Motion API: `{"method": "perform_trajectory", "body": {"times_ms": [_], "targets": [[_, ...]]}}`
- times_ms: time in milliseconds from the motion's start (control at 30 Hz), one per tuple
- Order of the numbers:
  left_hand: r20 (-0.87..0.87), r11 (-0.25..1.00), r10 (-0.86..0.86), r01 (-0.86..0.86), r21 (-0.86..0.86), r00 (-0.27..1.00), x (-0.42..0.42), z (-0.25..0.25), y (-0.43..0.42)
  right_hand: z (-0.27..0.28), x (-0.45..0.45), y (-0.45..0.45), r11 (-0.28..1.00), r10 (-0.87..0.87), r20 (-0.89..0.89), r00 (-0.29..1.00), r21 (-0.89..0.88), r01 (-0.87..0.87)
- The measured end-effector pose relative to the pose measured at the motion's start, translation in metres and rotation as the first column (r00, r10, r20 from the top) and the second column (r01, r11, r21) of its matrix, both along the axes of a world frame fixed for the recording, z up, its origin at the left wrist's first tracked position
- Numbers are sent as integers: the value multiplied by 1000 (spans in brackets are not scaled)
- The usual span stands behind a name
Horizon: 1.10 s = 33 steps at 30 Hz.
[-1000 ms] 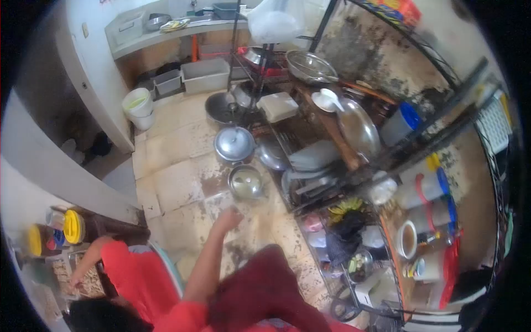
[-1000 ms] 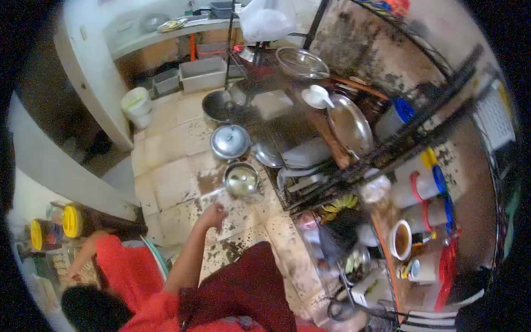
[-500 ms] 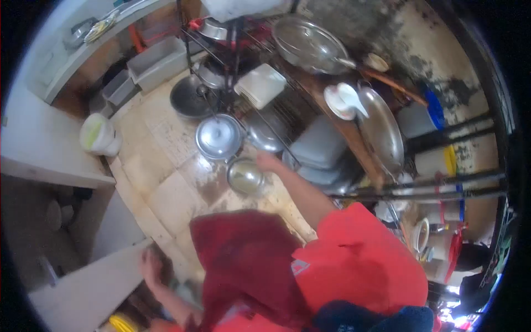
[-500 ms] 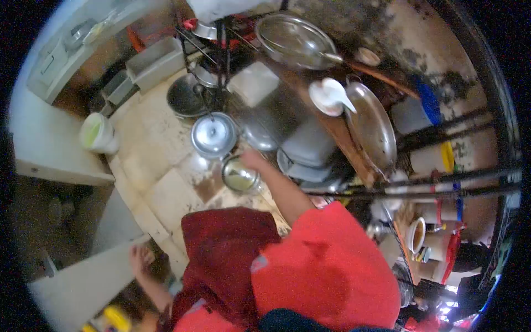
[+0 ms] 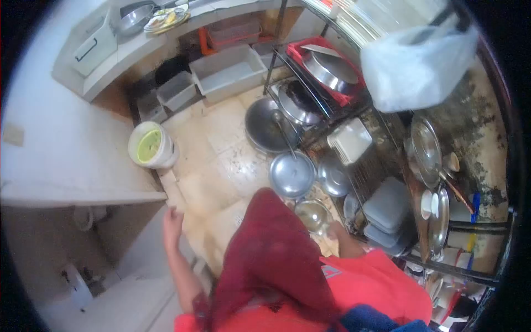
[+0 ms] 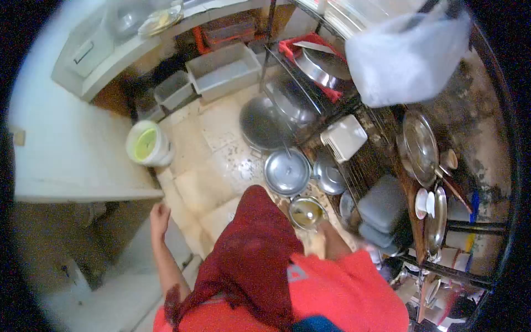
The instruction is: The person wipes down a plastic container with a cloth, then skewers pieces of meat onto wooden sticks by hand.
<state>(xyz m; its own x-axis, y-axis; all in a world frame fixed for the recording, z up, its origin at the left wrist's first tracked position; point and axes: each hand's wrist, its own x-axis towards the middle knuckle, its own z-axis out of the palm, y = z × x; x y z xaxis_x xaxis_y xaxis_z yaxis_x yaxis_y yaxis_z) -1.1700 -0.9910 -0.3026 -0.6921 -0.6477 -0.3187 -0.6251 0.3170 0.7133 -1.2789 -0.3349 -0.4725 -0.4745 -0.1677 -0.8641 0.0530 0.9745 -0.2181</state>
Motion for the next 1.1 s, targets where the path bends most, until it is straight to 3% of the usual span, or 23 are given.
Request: {"method": "perform_trajectory", "body": {"times_ms": [33, 67, 100, 133, 233, 267, 333, 367, 433, 467, 500, 533, 567, 667, 733, 767, 833, 900, 967, 1100], "targets": [[-14, 987, -105, 102, -122, 994, -48, 26, -13, -9, -2, 15, 990, 140, 99, 985, 12, -142], [-104, 992, -87, 77, -97, 991, -90, 33, -27, 1, -13, 11, 601, 796, 52, 603, 53, -798], [-193, 996, -66, 54, -69, 979, -128, 39, -42, 20, -19, -11, 970, 166, 135, 977, 157, -186], [-282, 999, -41, 31, -40, 959, -163, 44, -54, 31, -29, -31, 817, -552, 129, 824, 281, 504], [-394, 998, 48, -28, 56, 918, -254, 63, -80, 35, -96, -97, 575, -818, 58, 573, 109, 811], [-406, 998, 54, -38, 47, 912, -275, 60, -95, 11, -130, -113, 576, -812, 40, 582, 211, 790], [-425, 997, 75, -67, 33, 902, -312, 43, -124, -35, -224, -167, 889, -429, -61, 901, 151, 433], [-433, 992, 124, -100, 77, 893, -324, 42, -138, -49, -275, -198, 967, -198, -123, 973, 137, 214], [-446, 976, 201, -142, 162, 872, -352, 48, -169, -33, -365, -291, 954, -297, -415, 860, -82, 290], [-437, 976, 220, -194, 103, 872, -369, 58, -179, -13, -421, -340, 970, 141, -591, 794, -77, -230], [-427, 971, 236, -200, 127, 873, -386, 69, -190, 10, -478, -390, 767, 443, -802, 402, 107, -632], [-430, 967, 252, -202, 157, 867, -416, 78, -205, 65, -517, -448, 891, 30, -570, 821, -357, -281], [-435, 962, 265, -204, 184, 860, -446, 87, -218, 123, -555, -507, 727, -471, -189, 862, -637, 258], [-499, 984, 126, -44, 172, 858, -553, 128, -256, 196, -655, -620, 553, -417, -219, 882, -832, 55], [-545, 978, 64, 57, 202, 836, -639, 171, -273, 261, -690, -675, 326, -505, -30, 863, -932, 159], [-554, 971, 46, 92, 219, 831, -681, 189, -282, 270, -711, -692, 308, -488, -52, 871, -944, 116], [-614, 978, -91, 185, 92, 784, -780, 193, -320, 284, -752, -732, 260, -447, -113, 887, -966, 8], [-544, 934, -355, 269, -234, 760, -892, 173, -369, 278, -787, -761, 278, -459, 58, 887, -938, 205], [-521, 861, -482, 269, -432, 705, -990, 186, -392, 273, -820, -789, 538, -437, -274, 857, -843, 5], [-459, 599, -665, 55, -799, 590, -1153, 212, -434, 260, -897, -834, 441, -415, -72, 907, -888, 131]]}}
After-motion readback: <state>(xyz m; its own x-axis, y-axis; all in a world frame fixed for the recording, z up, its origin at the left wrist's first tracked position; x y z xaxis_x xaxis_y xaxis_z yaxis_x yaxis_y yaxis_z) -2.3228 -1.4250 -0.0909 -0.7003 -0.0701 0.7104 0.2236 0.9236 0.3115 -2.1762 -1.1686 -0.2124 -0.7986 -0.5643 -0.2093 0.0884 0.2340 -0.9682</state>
